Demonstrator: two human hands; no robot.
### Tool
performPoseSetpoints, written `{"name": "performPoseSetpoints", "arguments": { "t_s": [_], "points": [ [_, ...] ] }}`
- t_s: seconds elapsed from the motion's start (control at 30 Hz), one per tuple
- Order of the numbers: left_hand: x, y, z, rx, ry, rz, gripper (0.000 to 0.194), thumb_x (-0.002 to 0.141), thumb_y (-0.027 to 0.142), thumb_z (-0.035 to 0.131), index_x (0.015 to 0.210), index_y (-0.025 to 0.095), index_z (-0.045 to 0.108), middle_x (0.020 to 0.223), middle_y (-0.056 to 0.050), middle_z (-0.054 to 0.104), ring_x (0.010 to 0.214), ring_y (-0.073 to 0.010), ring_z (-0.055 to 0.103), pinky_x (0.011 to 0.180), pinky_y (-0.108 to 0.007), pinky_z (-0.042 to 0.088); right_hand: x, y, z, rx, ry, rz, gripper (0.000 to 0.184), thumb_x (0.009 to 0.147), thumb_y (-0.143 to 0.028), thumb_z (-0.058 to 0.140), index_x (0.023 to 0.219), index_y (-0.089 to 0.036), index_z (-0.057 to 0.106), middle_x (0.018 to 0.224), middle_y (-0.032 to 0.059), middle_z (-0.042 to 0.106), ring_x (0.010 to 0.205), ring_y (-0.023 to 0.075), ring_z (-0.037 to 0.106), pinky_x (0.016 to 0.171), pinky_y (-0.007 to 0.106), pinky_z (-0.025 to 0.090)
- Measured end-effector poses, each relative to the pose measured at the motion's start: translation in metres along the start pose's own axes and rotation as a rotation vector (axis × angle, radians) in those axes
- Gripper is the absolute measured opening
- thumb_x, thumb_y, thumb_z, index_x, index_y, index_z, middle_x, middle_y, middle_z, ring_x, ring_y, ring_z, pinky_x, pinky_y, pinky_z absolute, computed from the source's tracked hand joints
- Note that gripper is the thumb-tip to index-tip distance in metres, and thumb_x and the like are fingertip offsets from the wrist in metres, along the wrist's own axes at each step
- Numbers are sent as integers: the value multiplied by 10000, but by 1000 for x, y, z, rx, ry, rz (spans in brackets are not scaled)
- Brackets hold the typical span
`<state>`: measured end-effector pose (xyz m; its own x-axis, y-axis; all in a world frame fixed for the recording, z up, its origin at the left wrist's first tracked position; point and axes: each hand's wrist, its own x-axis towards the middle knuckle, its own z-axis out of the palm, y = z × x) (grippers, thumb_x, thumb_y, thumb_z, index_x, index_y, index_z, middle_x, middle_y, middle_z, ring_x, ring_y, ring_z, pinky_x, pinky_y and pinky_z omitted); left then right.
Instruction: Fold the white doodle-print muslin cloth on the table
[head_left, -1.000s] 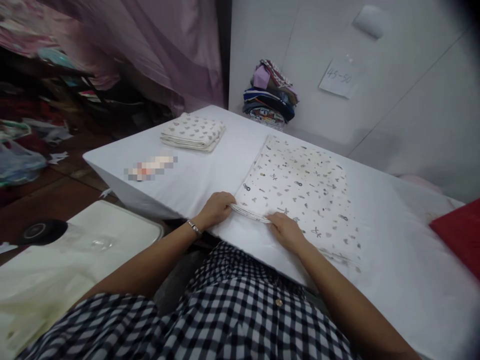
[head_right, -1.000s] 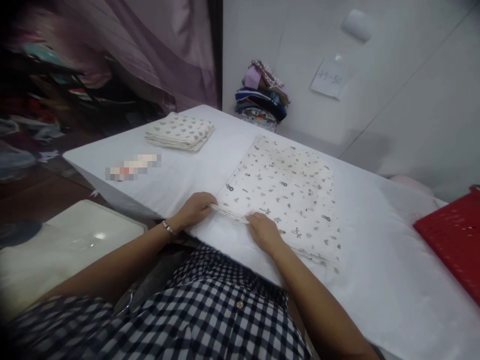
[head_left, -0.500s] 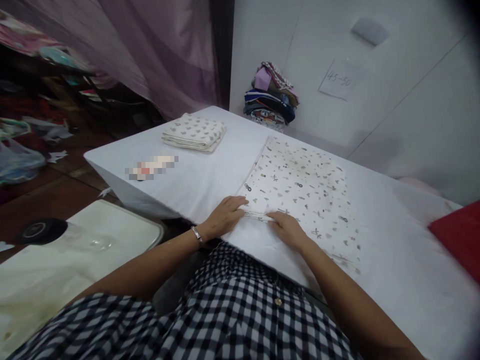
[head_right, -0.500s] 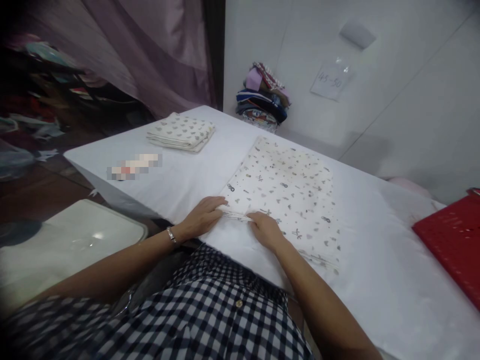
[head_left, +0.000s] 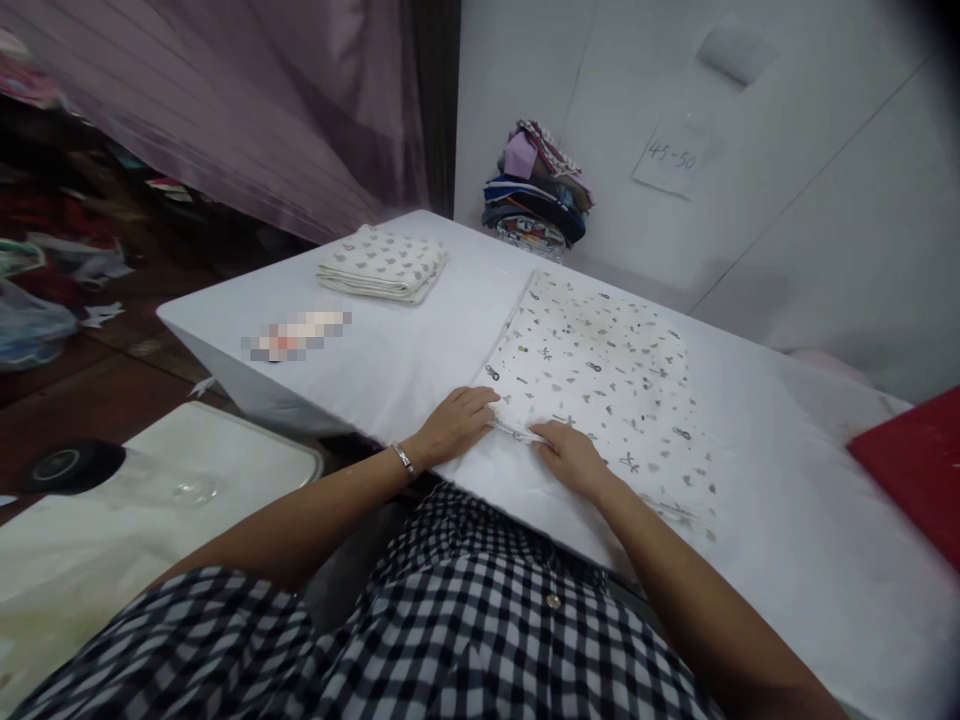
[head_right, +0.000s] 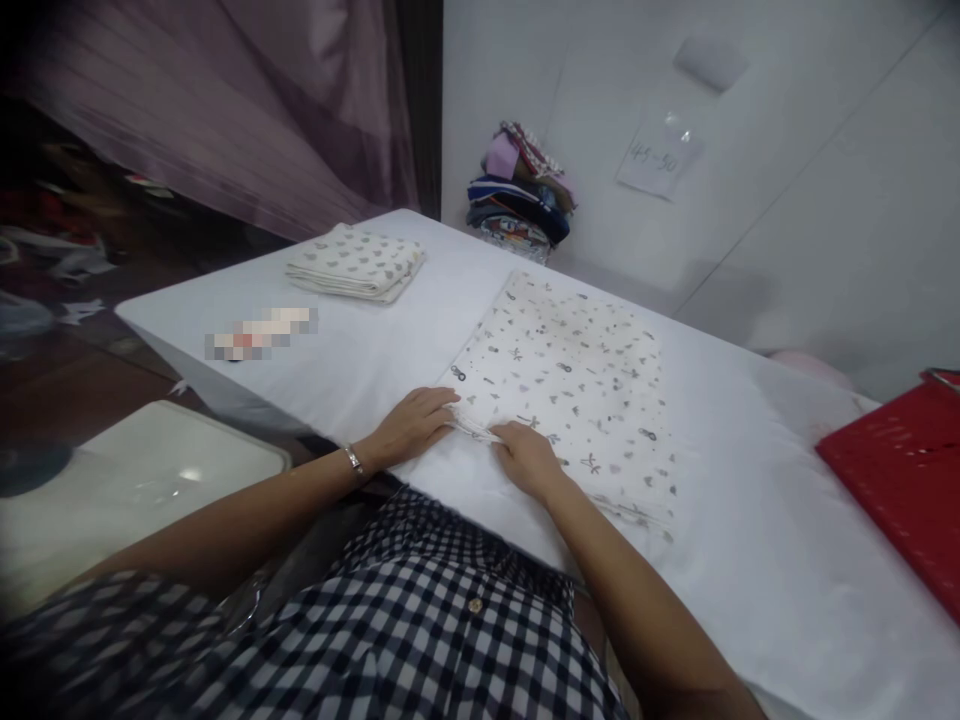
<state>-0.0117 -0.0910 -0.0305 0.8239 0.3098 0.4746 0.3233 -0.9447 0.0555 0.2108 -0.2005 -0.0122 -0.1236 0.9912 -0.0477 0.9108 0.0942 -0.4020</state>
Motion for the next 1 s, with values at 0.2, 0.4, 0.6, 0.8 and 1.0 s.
{"name": "performPoseSetpoints", "arguments": {
  "t_s": [0.2,0.4,0.6,0.8,1.0],
  "points": [
    [3,-2,2,-28,3,5,182,904,194,454,839,159,621,1193,-107,605,1187,-236,492,932,-413,438,0,-2,-1,-29,-3,-2,329,897,-234,441,1186,-218,598,1097,54,637,1005,191,574,888,326,434],
    [-5,2,-8,-87,26,88,155,896,183,471,860,162,621,1151,-86,629,1163,-213,506,965,-400,423,-9,-5,5,-176,44,-97,351,895,-237,457,1225,-194,566,1093,93,611,981,203,554,836,312,442],
    [-20,4,-17,-97,-49,78,137,902,156,462,867,170,594,996,-30,665,1122,-182,529,962,-370,406,-15,-16,16,-347,95,-160,300,936,-228,383,1121,-174,613,1024,105,615,906,214,528,775,324,418],
    [-22,2,-11,-92,-95,22,103,896,184,486,858,164,579,941,-40,652,1002,-177,556,962,-373,392,-7,-24,19,-345,104,-193,290,949,-287,393,1084,-175,623,989,101,610,867,211,505,744,323,383],
    [-26,2,-10,-105,-114,-49,167,879,177,502,1027,152,576,948,-52,642,915,-169,556,957,-374,385,-3,-25,25,-347,142,-209,283,953,-298,398,1087,-196,627,976,83,614,855,199,490,726,311,353]
  ]
}}
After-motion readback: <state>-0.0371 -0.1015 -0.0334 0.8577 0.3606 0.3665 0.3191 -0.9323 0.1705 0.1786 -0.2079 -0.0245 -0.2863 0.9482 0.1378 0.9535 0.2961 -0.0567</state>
